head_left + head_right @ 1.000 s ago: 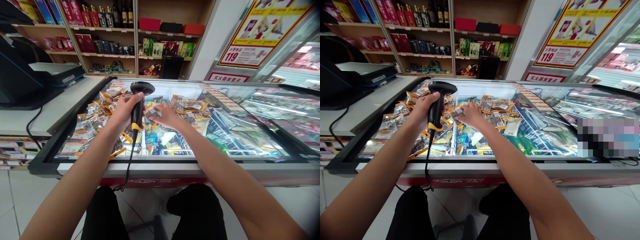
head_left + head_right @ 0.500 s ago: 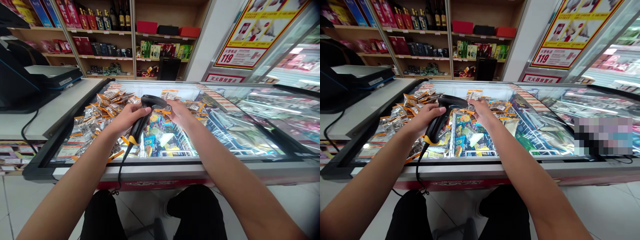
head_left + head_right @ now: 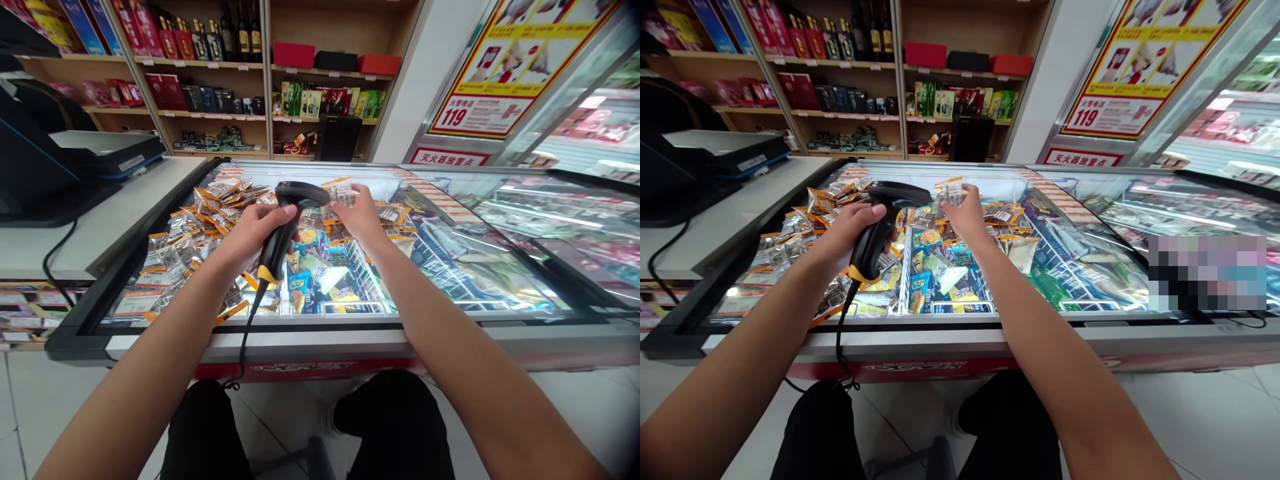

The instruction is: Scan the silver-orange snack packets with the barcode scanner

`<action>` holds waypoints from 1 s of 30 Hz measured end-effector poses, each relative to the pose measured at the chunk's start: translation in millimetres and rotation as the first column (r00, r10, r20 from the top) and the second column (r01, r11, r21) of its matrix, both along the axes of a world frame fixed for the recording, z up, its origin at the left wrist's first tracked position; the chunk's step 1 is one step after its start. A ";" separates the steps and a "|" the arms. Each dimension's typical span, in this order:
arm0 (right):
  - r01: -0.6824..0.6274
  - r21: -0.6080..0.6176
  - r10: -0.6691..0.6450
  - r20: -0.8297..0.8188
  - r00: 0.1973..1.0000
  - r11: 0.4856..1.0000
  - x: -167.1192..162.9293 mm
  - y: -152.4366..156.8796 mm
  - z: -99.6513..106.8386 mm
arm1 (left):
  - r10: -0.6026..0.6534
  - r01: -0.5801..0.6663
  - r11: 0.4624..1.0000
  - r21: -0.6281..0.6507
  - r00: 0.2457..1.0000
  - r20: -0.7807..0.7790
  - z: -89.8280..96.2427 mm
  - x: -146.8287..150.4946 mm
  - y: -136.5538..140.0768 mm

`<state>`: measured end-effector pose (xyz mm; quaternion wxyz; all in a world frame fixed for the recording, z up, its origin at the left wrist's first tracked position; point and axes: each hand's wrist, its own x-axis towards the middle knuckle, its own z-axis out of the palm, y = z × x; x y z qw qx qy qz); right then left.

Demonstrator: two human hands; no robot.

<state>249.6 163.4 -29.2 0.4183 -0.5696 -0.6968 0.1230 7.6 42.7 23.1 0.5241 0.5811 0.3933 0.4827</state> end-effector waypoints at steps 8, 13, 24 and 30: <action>-0.184 0.103 0.086 0.601 0.795 0.977 -36.4 -43.2 9.8 | 0.204 -0.212 0.975 0.068 0.973 0.106 5.4 -4.6 3.7; -0.148 -0.095 0.173 0.686 0.707 0.984 -54.1 -38.5 -6.0 | 0.192 -0.199 0.978 0.064 0.976 0.104 2.3 -4.9 5.2; -0.021 -0.070 0.061 0.635 0.770 0.997 34.2 7.2 -6.9 | 0.226 -0.235 0.968 0.084 0.968 0.109 4.8 -5.6 6.8; -0.029 0.088 -0.020 0.509 0.860 0.996 6.9 -17.0 12.0 | 0.262 -0.283 0.954 0.104 0.949 0.176 6.6 -9.6 9.9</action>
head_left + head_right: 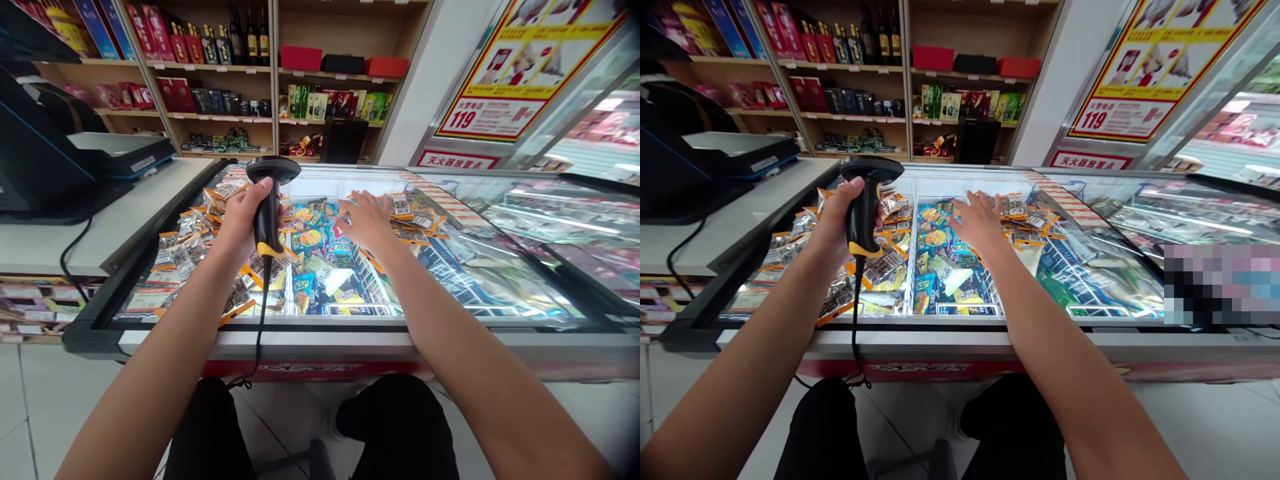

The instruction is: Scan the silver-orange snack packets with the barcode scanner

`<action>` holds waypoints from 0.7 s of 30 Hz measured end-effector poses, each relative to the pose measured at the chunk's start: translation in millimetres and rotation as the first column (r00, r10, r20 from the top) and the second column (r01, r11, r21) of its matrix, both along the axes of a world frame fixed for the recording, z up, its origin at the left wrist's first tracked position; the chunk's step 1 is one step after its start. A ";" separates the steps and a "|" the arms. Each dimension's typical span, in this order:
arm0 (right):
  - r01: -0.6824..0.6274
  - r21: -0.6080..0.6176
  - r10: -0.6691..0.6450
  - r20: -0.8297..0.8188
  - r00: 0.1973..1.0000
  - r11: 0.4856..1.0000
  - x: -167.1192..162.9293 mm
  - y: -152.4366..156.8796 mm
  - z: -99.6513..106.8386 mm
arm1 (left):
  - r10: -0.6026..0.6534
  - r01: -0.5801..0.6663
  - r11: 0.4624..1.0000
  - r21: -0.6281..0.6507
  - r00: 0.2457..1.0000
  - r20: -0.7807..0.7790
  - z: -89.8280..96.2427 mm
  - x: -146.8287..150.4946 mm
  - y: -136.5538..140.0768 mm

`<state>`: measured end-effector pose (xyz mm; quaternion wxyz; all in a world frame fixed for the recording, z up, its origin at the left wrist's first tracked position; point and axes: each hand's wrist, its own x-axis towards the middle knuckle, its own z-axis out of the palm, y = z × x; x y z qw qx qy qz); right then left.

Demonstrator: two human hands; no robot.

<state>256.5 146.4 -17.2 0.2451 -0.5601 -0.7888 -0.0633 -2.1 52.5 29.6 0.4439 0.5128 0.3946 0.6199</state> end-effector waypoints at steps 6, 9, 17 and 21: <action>-0.373 -0.412 0.259 -0.308 0.916 0.831 -75.4 -51.8 2.6 | 0.024 -0.024 1.000 -0.006 1.000 0.001 1.9 0.3 -0.7; -0.341 -0.415 0.286 -0.191 0.939 0.843 -89.7 -64.1 -4.7 | 0.023 -0.023 1.000 -0.006 1.000 -0.016 1.6 1.1 0.1; -0.511 -0.489 -0.088 -0.777 0.623 0.706 -56.4 -40.0 6.6 | -0.037 0.034 0.998 -0.045 0.998 -0.059 2.1 0.8 -5.0; -0.512 -0.338 -0.213 -0.934 0.288 0.789 -35.1 -17.3 9.6 | -0.187 0.180 0.982 -0.061 0.970 -0.154 1.8 -1.6 -10.4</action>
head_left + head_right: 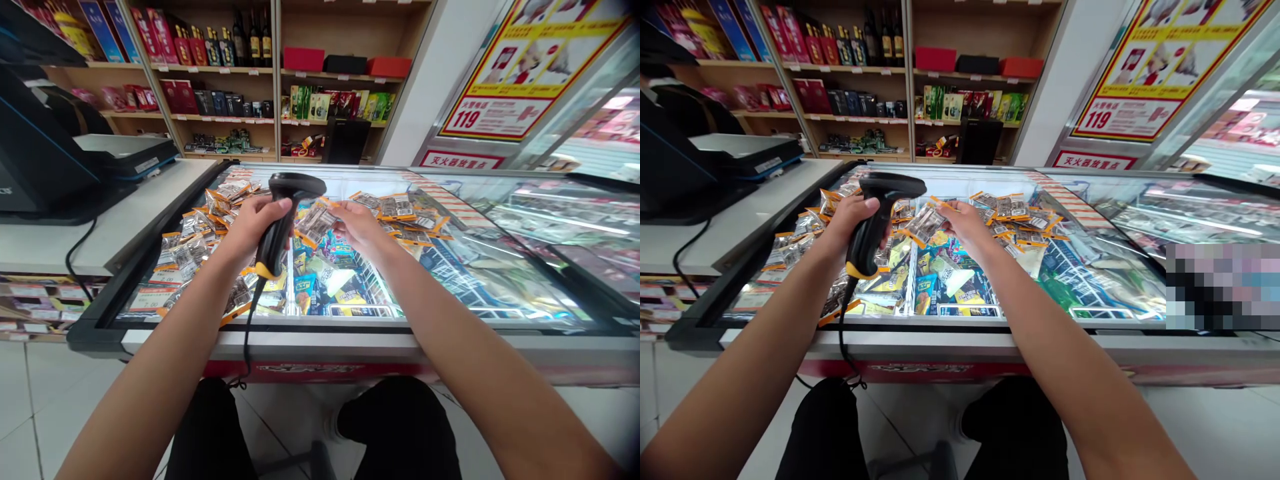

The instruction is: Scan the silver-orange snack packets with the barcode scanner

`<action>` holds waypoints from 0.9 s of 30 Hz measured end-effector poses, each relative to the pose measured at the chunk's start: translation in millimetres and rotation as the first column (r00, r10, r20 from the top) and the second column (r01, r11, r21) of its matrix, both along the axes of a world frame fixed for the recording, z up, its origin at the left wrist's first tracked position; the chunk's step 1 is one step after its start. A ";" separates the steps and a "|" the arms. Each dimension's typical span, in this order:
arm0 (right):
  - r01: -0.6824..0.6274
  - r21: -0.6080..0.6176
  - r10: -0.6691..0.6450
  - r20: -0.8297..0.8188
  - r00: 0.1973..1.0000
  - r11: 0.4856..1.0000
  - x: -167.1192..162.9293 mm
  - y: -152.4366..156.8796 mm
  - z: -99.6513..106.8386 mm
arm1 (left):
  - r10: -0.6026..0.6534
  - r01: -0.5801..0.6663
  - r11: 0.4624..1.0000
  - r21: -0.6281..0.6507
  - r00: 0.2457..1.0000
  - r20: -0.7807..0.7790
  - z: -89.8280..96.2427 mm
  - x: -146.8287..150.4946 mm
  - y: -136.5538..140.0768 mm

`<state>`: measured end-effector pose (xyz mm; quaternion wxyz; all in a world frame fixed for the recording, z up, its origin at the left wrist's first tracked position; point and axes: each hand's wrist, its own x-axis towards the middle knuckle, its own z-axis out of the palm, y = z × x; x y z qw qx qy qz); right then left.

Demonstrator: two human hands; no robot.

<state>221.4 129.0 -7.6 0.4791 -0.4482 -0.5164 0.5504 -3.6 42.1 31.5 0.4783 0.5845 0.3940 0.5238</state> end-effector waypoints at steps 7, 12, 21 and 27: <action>0.116 -0.007 -0.116 -0.090 0.989 0.993 12.3 13.2 0.4 | -0.309 0.297 0.951 -0.088 0.930 -0.201 -1.8 -1.4 -4.7; 0.126 0.007 -0.126 -0.065 0.990 0.992 11.7 12.1 0.4 | -0.328 0.302 0.944 -0.132 0.899 -0.291 -0.3 -3.7 -3.3; 0.149 -0.008 -0.149 -0.113 0.982 0.989 17.8 16.3 1.9 | -0.297 0.290 0.954 -0.072 0.893 -0.339 0.2 -6.4 -0.4; 0.205 -0.024 -0.205 -0.043 0.978 0.979 15.5 13.6 9.1 | -0.310 0.303 0.950 -0.070 0.904 -0.295 -1.7 -7.9 -1.1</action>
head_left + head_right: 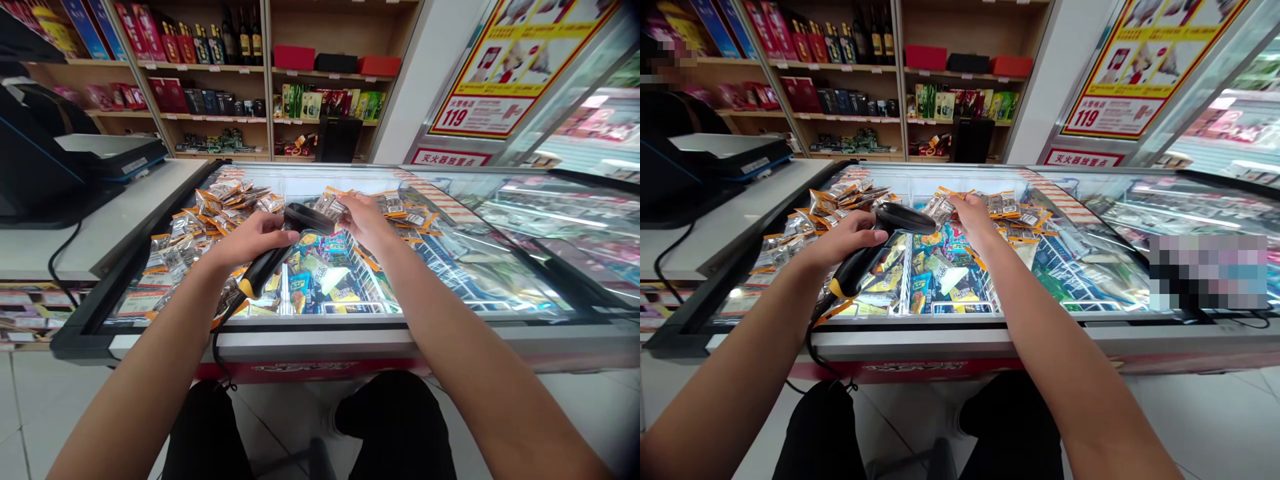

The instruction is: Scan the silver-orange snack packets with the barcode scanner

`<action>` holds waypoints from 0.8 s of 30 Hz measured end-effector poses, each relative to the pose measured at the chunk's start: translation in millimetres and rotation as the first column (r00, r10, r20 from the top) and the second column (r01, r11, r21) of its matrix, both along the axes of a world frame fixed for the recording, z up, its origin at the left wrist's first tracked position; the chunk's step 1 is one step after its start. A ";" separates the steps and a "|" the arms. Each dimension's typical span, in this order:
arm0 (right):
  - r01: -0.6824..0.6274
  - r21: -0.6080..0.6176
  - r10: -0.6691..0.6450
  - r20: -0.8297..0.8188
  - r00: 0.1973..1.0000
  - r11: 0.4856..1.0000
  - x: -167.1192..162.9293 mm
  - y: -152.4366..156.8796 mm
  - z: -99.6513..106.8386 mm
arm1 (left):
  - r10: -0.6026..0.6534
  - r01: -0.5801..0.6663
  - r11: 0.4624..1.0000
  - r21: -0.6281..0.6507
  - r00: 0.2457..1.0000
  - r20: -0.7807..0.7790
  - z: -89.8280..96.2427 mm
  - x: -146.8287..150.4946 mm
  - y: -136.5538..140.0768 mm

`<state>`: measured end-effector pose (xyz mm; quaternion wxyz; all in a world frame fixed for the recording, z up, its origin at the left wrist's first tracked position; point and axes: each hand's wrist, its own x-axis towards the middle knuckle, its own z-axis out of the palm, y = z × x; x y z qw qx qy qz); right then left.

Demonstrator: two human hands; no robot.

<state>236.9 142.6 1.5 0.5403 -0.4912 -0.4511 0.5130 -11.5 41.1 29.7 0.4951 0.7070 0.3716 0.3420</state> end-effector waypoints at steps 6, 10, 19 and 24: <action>0.154 0.260 -0.267 0.488 0.831 0.953 32.0 14.0 -6.4 | 0.136 -0.150 0.988 0.032 0.952 0.274 1.2 4.8 -0.8; 0.144 0.623 -0.604 0.634 0.483 0.769 45.4 9.6 -2.1 | 0.201 -0.261 0.964 0.054 0.845 0.495 4.2 0.8 5.7; -0.753 0.277 0.084 0.912 0.401 0.597 -70.7 -53.3 -38.6 | 0.285 -0.376 0.926 0.011 0.719 0.634 9.6 5.1 0.5; -0.732 0.246 0.046 0.934 0.353 0.635 -82.8 -58.1 -54.1 | 0.277 -0.371 0.928 0.022 0.731 0.624 7.0 8.2 2.1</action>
